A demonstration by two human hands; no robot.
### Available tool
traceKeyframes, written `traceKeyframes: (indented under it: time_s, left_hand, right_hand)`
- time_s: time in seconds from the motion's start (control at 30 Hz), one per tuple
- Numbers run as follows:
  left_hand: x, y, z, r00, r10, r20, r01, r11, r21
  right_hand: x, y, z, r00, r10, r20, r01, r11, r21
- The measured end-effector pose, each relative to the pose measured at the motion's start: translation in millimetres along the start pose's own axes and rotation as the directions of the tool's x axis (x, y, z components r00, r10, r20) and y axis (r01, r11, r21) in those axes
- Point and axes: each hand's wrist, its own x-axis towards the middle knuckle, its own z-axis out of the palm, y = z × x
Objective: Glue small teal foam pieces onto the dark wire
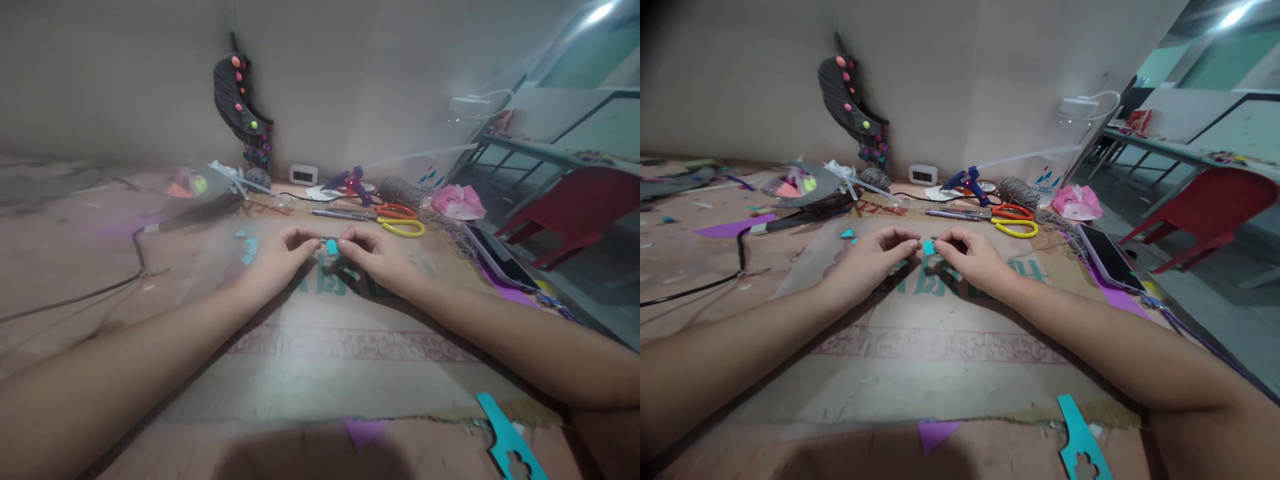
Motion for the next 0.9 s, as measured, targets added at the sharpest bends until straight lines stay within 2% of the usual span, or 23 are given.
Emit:
traceKeyframes:
  time_s: [0.17, 0.4, 0.5, 0.73, 0.9]
  left_hand:
    - [0.8, 1.0, 0.1, 0.999, -0.016, -0.042, 0.018, 1.000, 0.025]
    - [-1.2, 1.3, 0.9, 1.000, -0.012, 0.024, 0.015, 0.993, -0.116]
    - [-0.2, -2.8, -0.1, 0.999, 0.006, 0.040, -0.005, 1.000, -0.028]
    - [-2.6, -4.8, 0.0, 0.963, 0.147, 0.224, -0.166, 0.984, 0.066]
    - [-5.2, -5.0, -1.0, 0.955, 0.150, 0.256, -0.201, 0.962, 0.187]
  right_hand:
    - [0.2, 0.4, -0.4, 1.000, -0.006, -0.009, 0.005, 1.000, -0.020]
    - [-0.5, 0.0, 0.9, 1.000, -0.023, -0.013, 0.023, 0.999, -0.038]
    - [-0.8, 0.1, 1.3, 0.999, -0.034, -0.023, 0.033, 0.997, -0.067]
    - [-0.7, 1.1, 1.4, 0.990, -0.125, -0.064, 0.109, 0.971, -0.214]
    - [-3.6, -1.9, 2.2, 0.981, -0.186, -0.051, 0.167, 0.950, -0.265]
